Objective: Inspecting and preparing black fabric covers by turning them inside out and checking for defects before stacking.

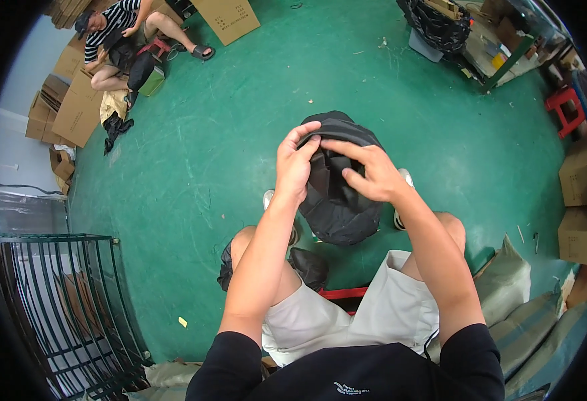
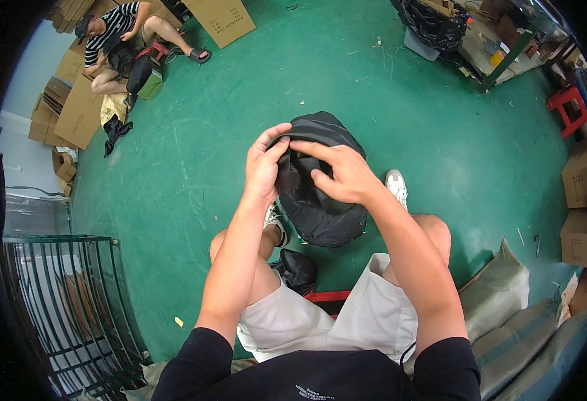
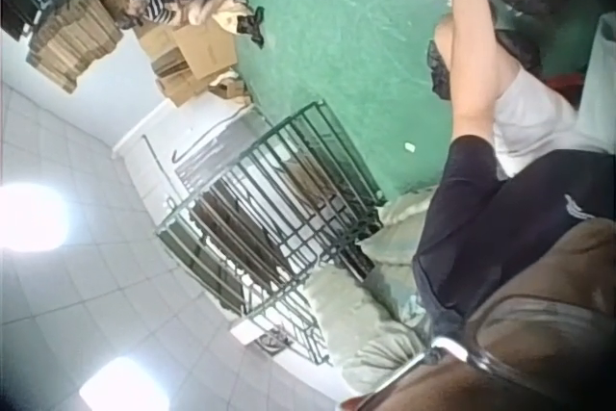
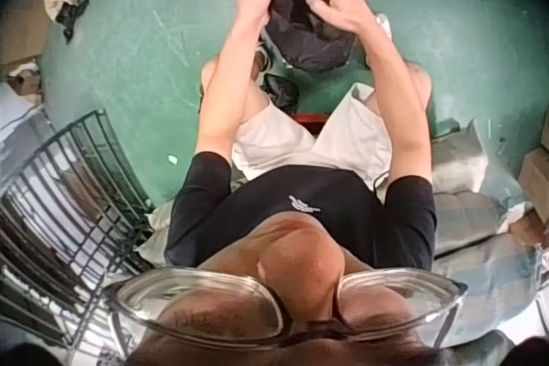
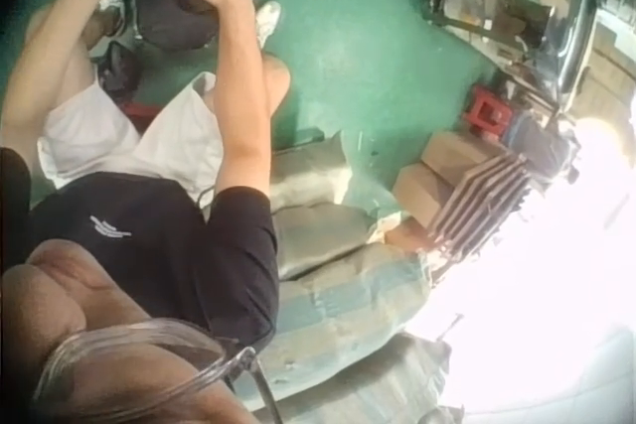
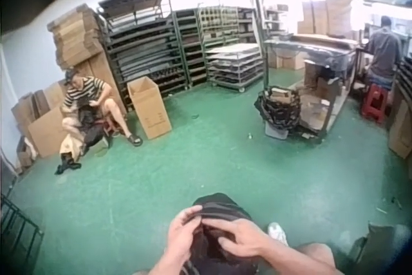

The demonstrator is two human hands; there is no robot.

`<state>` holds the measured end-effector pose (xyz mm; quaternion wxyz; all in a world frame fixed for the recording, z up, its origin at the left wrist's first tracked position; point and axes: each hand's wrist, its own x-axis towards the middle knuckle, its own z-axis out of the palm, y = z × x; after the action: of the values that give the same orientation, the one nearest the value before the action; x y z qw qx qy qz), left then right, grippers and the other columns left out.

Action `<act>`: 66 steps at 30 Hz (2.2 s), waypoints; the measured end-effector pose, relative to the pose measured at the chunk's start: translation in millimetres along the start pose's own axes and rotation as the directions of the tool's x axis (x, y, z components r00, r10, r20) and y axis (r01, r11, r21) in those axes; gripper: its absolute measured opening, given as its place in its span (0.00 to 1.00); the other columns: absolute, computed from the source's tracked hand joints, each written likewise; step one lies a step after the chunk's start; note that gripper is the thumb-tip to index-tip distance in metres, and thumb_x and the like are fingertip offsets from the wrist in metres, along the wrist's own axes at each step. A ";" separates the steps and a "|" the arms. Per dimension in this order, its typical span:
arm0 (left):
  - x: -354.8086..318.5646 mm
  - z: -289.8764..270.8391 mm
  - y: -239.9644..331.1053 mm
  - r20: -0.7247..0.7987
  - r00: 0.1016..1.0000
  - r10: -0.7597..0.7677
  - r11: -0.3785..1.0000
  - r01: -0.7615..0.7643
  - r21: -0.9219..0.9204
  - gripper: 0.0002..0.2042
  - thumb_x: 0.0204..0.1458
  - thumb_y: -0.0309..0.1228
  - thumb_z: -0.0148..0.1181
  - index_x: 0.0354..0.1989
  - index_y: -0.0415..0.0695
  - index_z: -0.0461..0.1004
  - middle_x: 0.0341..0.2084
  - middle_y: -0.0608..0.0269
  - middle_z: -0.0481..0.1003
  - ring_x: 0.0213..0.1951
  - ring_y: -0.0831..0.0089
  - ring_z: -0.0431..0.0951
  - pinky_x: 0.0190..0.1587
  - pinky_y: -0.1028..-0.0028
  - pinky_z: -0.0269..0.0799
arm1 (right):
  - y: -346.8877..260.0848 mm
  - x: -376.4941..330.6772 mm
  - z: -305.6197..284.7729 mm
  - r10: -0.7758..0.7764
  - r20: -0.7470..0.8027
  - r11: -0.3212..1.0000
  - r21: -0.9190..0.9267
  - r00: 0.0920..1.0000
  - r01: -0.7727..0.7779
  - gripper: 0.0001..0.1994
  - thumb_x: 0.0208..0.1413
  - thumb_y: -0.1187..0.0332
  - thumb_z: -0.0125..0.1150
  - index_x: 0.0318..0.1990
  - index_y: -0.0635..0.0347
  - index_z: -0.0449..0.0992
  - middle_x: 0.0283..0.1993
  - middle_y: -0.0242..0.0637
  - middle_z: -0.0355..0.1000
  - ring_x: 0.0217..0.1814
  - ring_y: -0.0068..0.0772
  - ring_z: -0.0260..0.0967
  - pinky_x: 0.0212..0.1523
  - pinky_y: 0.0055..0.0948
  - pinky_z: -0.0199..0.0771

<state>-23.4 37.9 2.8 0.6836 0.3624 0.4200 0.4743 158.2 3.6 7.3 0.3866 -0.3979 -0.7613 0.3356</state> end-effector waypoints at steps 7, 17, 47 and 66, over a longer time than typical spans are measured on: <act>0.3 -7.2 -2.5 -0.033 0.995 0.093 0.980 -0.086 0.177 0.10 0.61 0.29 0.55 0.47 0.37 0.76 0.38 0.65 0.78 0.41 0.80 0.76 0.46 0.80 0.71 | 12.9 -2.2 -2.6 -0.104 -0.444 0.975 -0.223 0.890 0.003 0.23 0.49 0.78 0.54 0.56 0.66 0.66 0.53 0.50 0.69 0.57 0.53 0.66 0.58 0.39 0.65; -7.4 -13.9 5.1 0.351 0.932 -0.087 0.863 0.247 -0.441 0.22 0.66 0.41 0.44 0.54 0.34 0.71 0.51 0.51 0.75 0.51 0.61 0.76 0.58 0.64 0.69 | 12.9 1.4 1.6 0.222 -0.655 0.970 0.223 0.722 -0.096 0.21 0.49 0.78 0.62 0.53 0.65 0.67 0.44 0.42 0.70 0.40 0.36 0.71 0.38 0.35 0.73; -0.1 -51.5 24.2 0.038 0.985 -0.170 0.978 0.174 -0.112 0.20 0.60 0.44 0.58 0.46 0.36 0.76 0.42 0.56 0.80 0.44 0.67 0.80 0.48 0.70 0.75 | 28.5 -11.4 -54.0 0.590 0.077 0.147 0.968 0.803 -0.201 0.17 0.66 0.72 0.36 0.56 0.68 0.67 0.53 0.47 0.73 0.53 0.40 0.74 0.56 0.39 0.76; -10.6 -49.6 31.1 0.336 0.938 -0.085 0.951 -0.024 0.307 0.19 0.43 0.28 0.68 0.46 0.39 0.76 0.35 0.65 0.77 0.37 0.77 0.74 0.46 0.77 0.67 | 45.1 -10.8 -56.4 0.647 0.130 -0.002 0.986 0.751 -0.168 0.22 0.69 0.63 0.32 0.53 0.74 0.68 0.56 0.52 0.72 0.56 0.46 0.72 0.61 0.42 0.70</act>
<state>-81.7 41.7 13.9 0.6895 0.5350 0.3676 0.3213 226.2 26.4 -6.2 0.5603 -0.3135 -0.1121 0.7584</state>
